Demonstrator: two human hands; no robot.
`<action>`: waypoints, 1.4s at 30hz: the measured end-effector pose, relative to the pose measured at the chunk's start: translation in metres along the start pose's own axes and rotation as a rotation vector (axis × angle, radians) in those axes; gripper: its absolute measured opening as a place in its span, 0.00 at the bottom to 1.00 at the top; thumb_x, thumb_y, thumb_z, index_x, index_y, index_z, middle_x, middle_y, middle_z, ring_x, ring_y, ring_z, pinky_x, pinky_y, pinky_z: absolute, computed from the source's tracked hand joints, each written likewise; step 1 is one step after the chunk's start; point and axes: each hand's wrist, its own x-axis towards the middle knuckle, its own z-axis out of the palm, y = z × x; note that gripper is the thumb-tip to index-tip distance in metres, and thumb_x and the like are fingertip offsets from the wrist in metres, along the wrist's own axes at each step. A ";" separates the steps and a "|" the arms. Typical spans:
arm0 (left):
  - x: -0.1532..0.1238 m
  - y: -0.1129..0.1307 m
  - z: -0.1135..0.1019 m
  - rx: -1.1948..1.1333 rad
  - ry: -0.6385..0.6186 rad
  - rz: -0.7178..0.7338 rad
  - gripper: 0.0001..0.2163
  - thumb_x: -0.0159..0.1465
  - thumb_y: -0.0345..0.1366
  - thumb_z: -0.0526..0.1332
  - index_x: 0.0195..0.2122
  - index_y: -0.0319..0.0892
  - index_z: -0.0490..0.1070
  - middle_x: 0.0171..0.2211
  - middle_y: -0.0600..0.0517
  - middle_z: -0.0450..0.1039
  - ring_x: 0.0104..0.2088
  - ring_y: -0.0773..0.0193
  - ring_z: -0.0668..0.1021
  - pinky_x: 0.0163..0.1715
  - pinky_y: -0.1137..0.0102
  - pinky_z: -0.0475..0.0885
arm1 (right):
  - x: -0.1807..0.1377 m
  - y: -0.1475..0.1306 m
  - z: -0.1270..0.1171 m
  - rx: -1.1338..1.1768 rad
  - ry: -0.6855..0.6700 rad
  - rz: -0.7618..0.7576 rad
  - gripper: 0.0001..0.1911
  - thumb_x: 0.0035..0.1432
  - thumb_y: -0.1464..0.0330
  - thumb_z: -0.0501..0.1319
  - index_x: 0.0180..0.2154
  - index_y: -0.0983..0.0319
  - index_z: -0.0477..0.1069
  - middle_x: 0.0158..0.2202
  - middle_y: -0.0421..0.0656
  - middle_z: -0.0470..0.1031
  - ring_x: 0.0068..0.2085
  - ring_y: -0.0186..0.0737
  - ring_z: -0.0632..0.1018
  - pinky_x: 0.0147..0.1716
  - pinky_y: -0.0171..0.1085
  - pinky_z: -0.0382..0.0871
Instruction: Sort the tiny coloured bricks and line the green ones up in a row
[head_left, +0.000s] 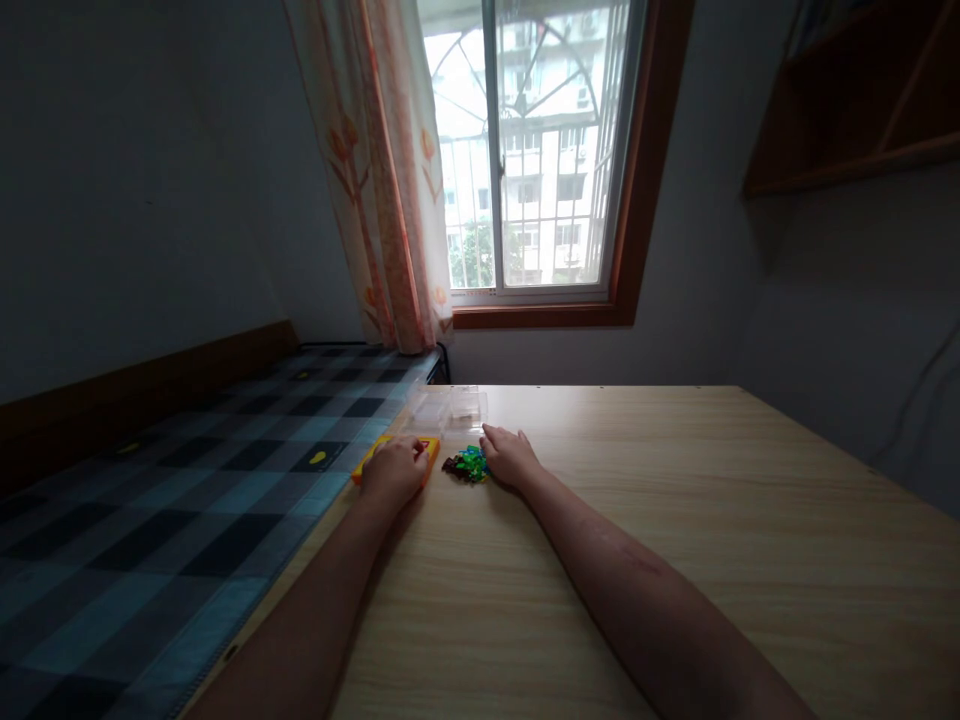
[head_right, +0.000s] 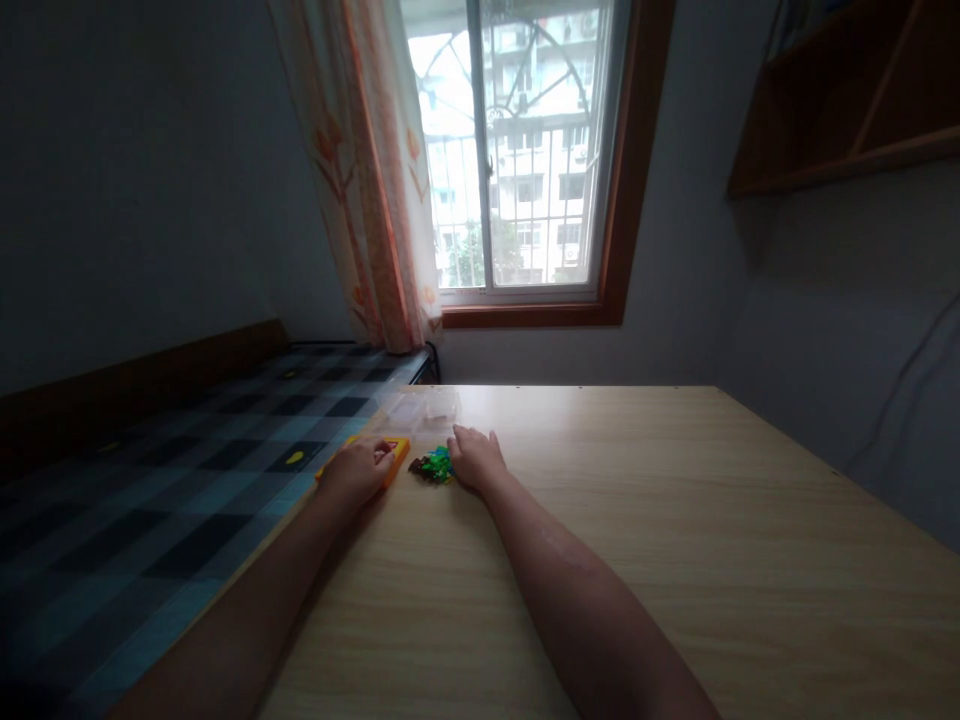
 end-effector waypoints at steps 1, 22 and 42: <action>0.000 0.000 0.001 -0.001 0.004 0.003 0.11 0.64 0.38 0.54 0.38 0.42 0.76 0.42 0.46 0.78 0.42 0.55 0.78 0.39 0.67 0.69 | 0.000 0.000 0.000 -0.001 -0.012 -0.007 0.27 0.69 0.59 0.43 0.65 0.59 0.58 0.65 0.48 0.62 0.66 0.46 0.61 0.64 0.55 0.44; -0.003 0.017 -0.007 -0.269 0.191 0.428 0.13 0.66 0.40 0.53 0.45 0.42 0.74 0.49 0.45 0.76 0.52 0.55 0.74 0.57 0.60 0.67 | -0.058 0.120 -0.080 -0.297 -0.003 0.154 0.31 0.68 0.57 0.45 0.68 0.61 0.52 0.69 0.49 0.55 0.68 0.49 0.57 0.65 0.48 0.46; -0.037 0.137 0.031 -0.177 -0.416 0.807 0.31 0.68 0.53 0.48 0.69 0.45 0.52 0.70 0.46 0.47 0.70 0.53 0.52 0.68 0.57 0.47 | -0.089 0.205 -0.122 -0.461 0.010 0.551 0.31 0.68 0.54 0.39 0.69 0.52 0.48 0.72 0.49 0.44 0.70 0.56 0.48 0.63 0.60 0.36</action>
